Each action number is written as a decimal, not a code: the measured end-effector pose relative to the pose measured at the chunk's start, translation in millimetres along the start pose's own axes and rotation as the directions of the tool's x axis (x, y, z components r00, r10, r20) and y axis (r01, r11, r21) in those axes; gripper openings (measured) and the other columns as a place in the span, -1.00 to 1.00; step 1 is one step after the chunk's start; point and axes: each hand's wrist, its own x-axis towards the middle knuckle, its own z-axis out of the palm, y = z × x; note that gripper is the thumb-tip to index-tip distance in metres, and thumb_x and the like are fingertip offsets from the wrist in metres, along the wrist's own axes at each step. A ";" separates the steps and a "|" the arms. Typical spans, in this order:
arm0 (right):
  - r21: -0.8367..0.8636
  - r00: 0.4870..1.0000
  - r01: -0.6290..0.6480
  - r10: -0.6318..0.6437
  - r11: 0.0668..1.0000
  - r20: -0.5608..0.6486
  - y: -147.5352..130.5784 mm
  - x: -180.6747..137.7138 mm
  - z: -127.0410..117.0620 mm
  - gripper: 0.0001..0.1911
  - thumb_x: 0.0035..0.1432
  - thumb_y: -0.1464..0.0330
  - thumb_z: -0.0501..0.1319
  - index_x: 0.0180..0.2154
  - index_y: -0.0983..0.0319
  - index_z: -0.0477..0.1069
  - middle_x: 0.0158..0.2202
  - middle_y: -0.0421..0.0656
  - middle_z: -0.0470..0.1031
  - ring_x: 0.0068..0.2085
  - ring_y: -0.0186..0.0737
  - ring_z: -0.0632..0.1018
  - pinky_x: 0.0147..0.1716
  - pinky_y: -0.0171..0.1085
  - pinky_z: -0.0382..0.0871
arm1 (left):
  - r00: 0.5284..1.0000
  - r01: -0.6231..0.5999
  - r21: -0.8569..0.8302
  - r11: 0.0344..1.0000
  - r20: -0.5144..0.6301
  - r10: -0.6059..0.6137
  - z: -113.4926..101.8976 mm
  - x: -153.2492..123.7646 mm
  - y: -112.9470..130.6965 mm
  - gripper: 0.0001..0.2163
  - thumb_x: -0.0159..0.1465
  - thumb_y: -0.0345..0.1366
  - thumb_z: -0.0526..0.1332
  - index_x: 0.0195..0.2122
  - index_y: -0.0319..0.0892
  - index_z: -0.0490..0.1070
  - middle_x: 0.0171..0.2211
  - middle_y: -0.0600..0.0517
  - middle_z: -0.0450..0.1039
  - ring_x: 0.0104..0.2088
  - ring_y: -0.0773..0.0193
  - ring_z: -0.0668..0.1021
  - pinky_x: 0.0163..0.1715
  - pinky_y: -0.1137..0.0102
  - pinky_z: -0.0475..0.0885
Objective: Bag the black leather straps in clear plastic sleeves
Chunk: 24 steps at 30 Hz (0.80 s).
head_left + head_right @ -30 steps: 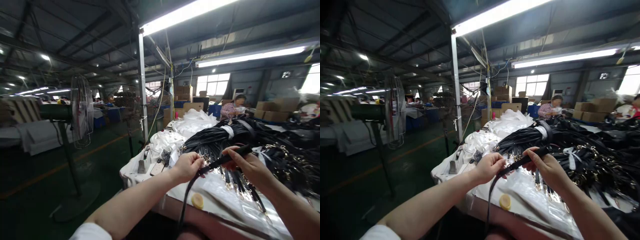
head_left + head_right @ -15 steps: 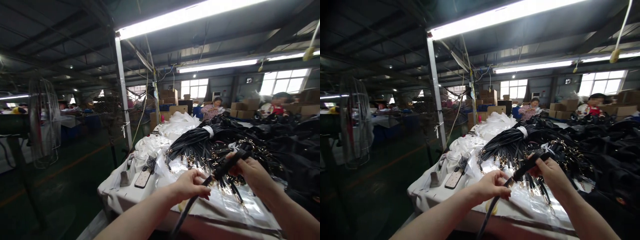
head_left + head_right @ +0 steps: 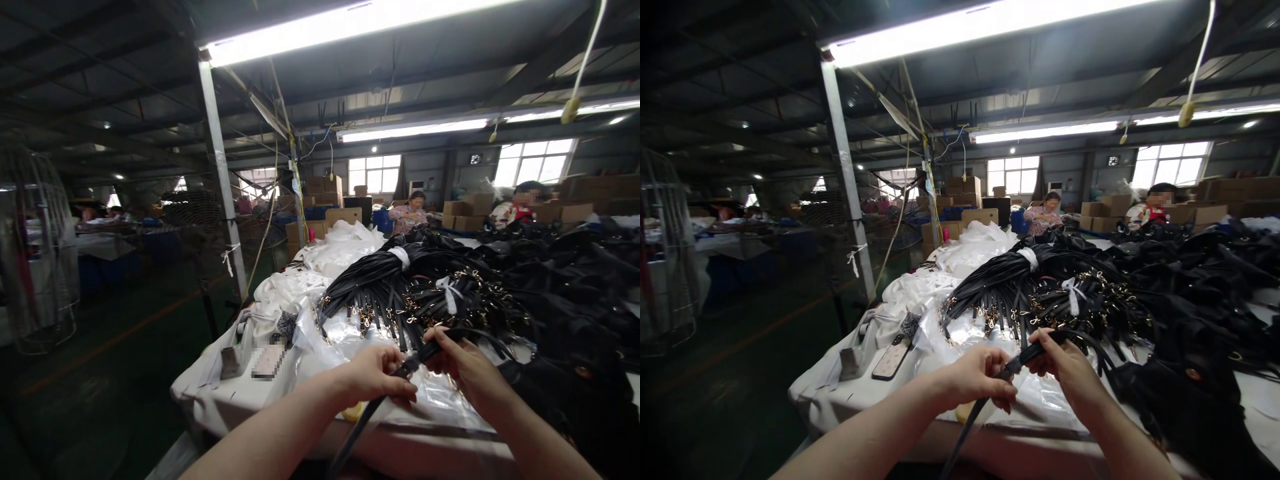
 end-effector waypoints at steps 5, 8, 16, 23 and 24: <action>-0.107 1.000 0.014 -0.015 0.994 -0.004 2.9 -4.0 -7.0 -0.51 0.04 -0.07 0.34 -0.33 0.24 0.51 -0.55 -0.17 0.49 -0.51 -0.24 0.46 -0.50 -0.29 0.28 | 0.997 -0.065 0.033 0.997 -0.044 0.066 10.6 8.1 -4.0 -0.46 -0.08 0.13 0.43 -0.36 -0.26 0.40 -0.52 0.05 0.48 -0.55 0.41 0.46 -0.41 0.44 0.35; -0.182 1.000 0.010 -0.011 0.983 -0.006 -0.2 -7.3 -10.6 -0.45 0.08 -0.13 0.25 -0.25 0.22 0.58 -0.47 -0.10 0.56 -0.39 -0.09 0.54 -0.35 -0.17 0.39 | 0.987 -0.087 0.087 0.992 -0.131 0.098 21.6 18.4 -7.3 -0.40 -0.01 0.31 0.25 -0.43 -0.25 0.39 -0.60 0.05 0.42 -0.63 0.41 0.38 -0.54 0.45 0.27; -0.247 0.989 0.147 -0.141 0.958 0.040 -13.0 -25.1 4.7 -0.35 0.08 -0.21 0.17 -0.08 0.14 0.59 0.13 -0.04 0.48 0.22 0.13 0.36 0.27 0.07 0.06 | 0.878 -0.235 0.405 0.884 -0.303 0.372 56.7 47.8 -3.7 -0.41 0.20 0.31 0.00 -0.55 -0.18 0.29 -0.65 0.09 0.28 -0.66 0.40 0.34 -0.61 0.46 0.25; 0.093 0.903 0.340 -0.297 0.936 -0.311 -54.8 -24.8 -22.3 -0.47 0.11 -0.12 0.24 -0.21 0.21 0.58 -0.39 -0.08 0.63 -0.32 -0.09 0.59 -0.13 -0.11 0.43 | 0.911 -0.167 0.543 0.823 -0.234 0.340 73.2 62.5 -10.2 -0.44 0.24 0.26 -0.04 -0.60 -0.15 0.22 -0.70 0.10 0.25 -0.71 0.39 0.33 -0.67 0.48 0.16; 0.101 0.907 0.337 -0.293 0.936 -0.303 -62.7 -24.6 -26.5 -0.43 0.14 -0.13 0.20 -0.27 0.24 0.60 -0.41 -0.05 0.63 -0.33 -0.08 0.60 -0.14 -0.11 0.43 | 0.918 -0.183 0.511 0.840 -0.216 0.332 77.8 64.5 -6.9 -0.43 0.22 0.28 -0.03 -0.58 -0.16 0.24 -0.67 0.08 0.30 -0.69 0.36 0.37 -0.65 0.48 0.21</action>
